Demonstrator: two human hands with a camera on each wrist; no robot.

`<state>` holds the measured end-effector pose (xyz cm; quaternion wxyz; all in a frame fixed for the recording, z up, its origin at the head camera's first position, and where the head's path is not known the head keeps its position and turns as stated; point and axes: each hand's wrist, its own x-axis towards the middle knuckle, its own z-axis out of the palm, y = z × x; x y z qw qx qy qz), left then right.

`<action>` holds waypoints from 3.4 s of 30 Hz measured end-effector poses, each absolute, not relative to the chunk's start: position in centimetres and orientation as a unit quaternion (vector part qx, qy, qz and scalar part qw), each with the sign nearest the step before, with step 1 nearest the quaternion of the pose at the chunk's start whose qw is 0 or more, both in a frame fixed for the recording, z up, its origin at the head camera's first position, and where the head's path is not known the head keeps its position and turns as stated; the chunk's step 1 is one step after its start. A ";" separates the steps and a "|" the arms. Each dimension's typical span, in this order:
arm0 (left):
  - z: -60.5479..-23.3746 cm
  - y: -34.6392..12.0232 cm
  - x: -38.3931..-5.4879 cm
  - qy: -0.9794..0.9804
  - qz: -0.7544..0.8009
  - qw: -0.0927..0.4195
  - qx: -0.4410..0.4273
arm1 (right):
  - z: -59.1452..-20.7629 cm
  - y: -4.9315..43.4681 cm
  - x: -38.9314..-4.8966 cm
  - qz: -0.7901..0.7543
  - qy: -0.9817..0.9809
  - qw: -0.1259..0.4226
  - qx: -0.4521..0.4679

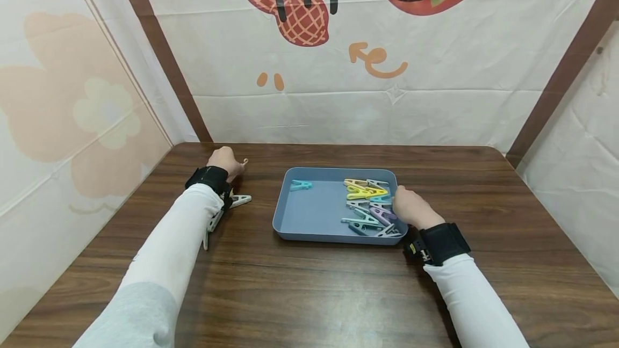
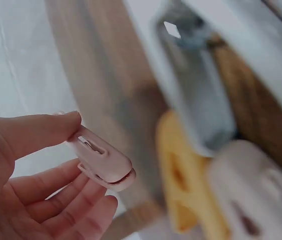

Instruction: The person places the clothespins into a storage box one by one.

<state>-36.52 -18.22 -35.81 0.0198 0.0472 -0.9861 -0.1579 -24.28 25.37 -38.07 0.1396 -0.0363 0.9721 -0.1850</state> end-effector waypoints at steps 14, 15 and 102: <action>-32.5 -13.0 -36.0 -0.972 -0.198 0.078 -0.097 | -38.1 25.2 -24.1 -0.189 0.972 0.138 -0.038; -32.3 -12.4 -35.8 -0.971 -0.198 0.078 -0.109 | -38.1 25.2 -24.1 -0.187 0.972 0.138 -0.037; -35.2 -4.9 -30.8 -0.923 0.040 0.009 -0.382 | -37.9 25.1 -23.7 -0.203 0.970 0.130 -0.036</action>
